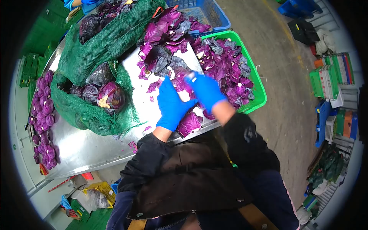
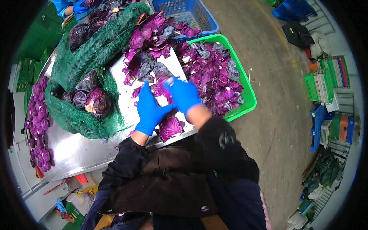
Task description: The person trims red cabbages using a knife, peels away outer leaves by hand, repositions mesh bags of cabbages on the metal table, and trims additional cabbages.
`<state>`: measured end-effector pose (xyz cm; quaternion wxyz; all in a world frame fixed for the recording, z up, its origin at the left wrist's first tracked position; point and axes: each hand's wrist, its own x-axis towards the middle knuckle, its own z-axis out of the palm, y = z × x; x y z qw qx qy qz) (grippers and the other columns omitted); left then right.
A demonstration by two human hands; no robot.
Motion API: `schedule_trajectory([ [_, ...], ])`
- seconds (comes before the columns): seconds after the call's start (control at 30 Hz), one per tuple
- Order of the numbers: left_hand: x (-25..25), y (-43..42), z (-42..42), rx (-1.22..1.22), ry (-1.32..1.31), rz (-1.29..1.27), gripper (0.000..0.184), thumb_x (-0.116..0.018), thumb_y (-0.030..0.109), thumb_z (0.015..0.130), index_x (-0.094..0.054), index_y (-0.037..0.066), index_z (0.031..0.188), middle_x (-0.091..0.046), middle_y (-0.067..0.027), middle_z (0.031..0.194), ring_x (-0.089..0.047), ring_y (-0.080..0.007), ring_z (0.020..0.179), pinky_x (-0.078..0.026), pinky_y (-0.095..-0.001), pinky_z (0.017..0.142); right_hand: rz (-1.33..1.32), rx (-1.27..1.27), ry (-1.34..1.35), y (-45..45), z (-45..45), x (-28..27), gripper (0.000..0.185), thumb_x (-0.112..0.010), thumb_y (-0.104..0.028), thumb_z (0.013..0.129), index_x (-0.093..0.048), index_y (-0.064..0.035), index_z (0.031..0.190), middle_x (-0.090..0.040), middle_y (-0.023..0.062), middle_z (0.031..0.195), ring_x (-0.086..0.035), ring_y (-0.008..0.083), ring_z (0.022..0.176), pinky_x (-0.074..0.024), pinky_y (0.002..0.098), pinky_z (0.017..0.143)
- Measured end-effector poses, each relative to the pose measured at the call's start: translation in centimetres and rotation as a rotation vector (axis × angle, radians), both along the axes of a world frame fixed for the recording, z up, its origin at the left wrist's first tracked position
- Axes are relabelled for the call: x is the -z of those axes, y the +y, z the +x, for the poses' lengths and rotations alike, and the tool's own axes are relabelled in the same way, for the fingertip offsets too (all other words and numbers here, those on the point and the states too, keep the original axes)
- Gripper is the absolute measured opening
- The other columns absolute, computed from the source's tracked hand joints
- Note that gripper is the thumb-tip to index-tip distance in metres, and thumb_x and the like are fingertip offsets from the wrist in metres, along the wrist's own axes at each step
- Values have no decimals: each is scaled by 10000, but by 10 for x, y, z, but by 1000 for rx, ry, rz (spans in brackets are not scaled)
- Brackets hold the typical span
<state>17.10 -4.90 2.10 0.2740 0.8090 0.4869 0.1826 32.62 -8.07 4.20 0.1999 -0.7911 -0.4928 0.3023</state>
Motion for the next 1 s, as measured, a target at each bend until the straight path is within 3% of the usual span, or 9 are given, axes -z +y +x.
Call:
schedule_trajectory([
  [0.07, 1, -9, -9, 129, 43, 232, 1159, -860, 436, 568, -257, -78, 1414, -428, -273, 1348, -448, -413, 1234, -401, -450, 995, -86, -28, 38, 17, 45, 47, 462, -529, -464, 899, -642, -57, 1085, -649, 252, 961, -631, 413, 888, -505, 499, 755],
  [0.27, -11, 28, -30, 238, -125, -53, 1201, -883, 428, 545, -229, 10, 1462, -387, -263, 1381, -411, -415, 1263, -372, -465, 1038, -61, 221, -71, 4, 23, 61, 526, -622, -490, 823, -623, -74, 1145, -647, 235, 1043, -635, 399, 914, -519, 472, 764],
  [0.4, -34, 47, -15, 576, -14, -128, 1184, -893, 366, 537, -241, 63, 1478, -344, -236, 1425, -369, -399, 1304, -329, -457, 1088, 449, 71, 43, 5, 14, 2, 580, -656, -417, 846, -490, -193, 1355, -636, 195, 1108, -639, 374, 943, -524, 449, 767],
  [0.43, -23, 47, -19, 536, -107, -65, 1177, -892, 351, 541, -240, 60, 1477, -327, -236, 1440, -342, -398, 1325, -309, -452, 1103, 162, -13, 206, 6, 9, -13, 612, -665, -434, 843, -474, -201, 1376, -629, 208, 1119, -633, 368, 983, -513, 444, 807],
  [0.53, -2, 33, -38, 206, -304, -94, 1176, -886, 374, 567, -227, -21, 1457, -262, -272, 1477, -257, -423, 1377, -258, -453, 1133, 349, 16, 298, -7, 5, 33, 580, -642, -490, 846, -544, -168, 1318, -619, 224, 1151, -611, 373, 1038, -492, 439, 871],
  [0.67, 0, 15, -13, 172, -168, -44, 1215, -858, 472, 589, -188, -54, 1455, -273, -284, 1474, -288, -432, 1359, -269, -470, 1120, 222, 152, 162, -12, 0, 26, 585, -598, -554, 848, -596, -129, 1250, -647, 204, 1107, -622, 384, 1008, -504, 432, 836],
  [0.73, -1, 19, -2, 143, -240, -82, 1219, -852, 467, 596, -166, -51, 1460, -275, -287, 1472, -290, -428, 1360, -272, -472, 1116, 186, 100, -6, -13, 5, 9, 656, -574, -576, 853, -516, -125, 1326, -658, 213, 1055, -649, 392, 896, -519, 445, 747],
  [0.83, 6, 23, 4, 116, -193, -52, 1210, -857, 424, 588, -163, -42, 1463, -285, -286, 1466, -298, -424, 1355, -272, -468, 1117, 77, 41, -222, -30, 0, -2, 816, -505, -589, 886, -193, -150, 1500, -663, 231, 853, -630, 394, 602, -491, 476, 524],
  [1.0, 8, 19, 6, 100, -147, -30, 1167, -850, 368, 573, -193, -36, 1449, -323, -279, 1436, -332, -427, 1320, -298, -476, 1092, -61, 51, -190, -18, -9, 1, 651, -475, -525, 931, -315, -194, 1467, -648, 233, 775, -645, 404, 709, -493, 491, 598],
])
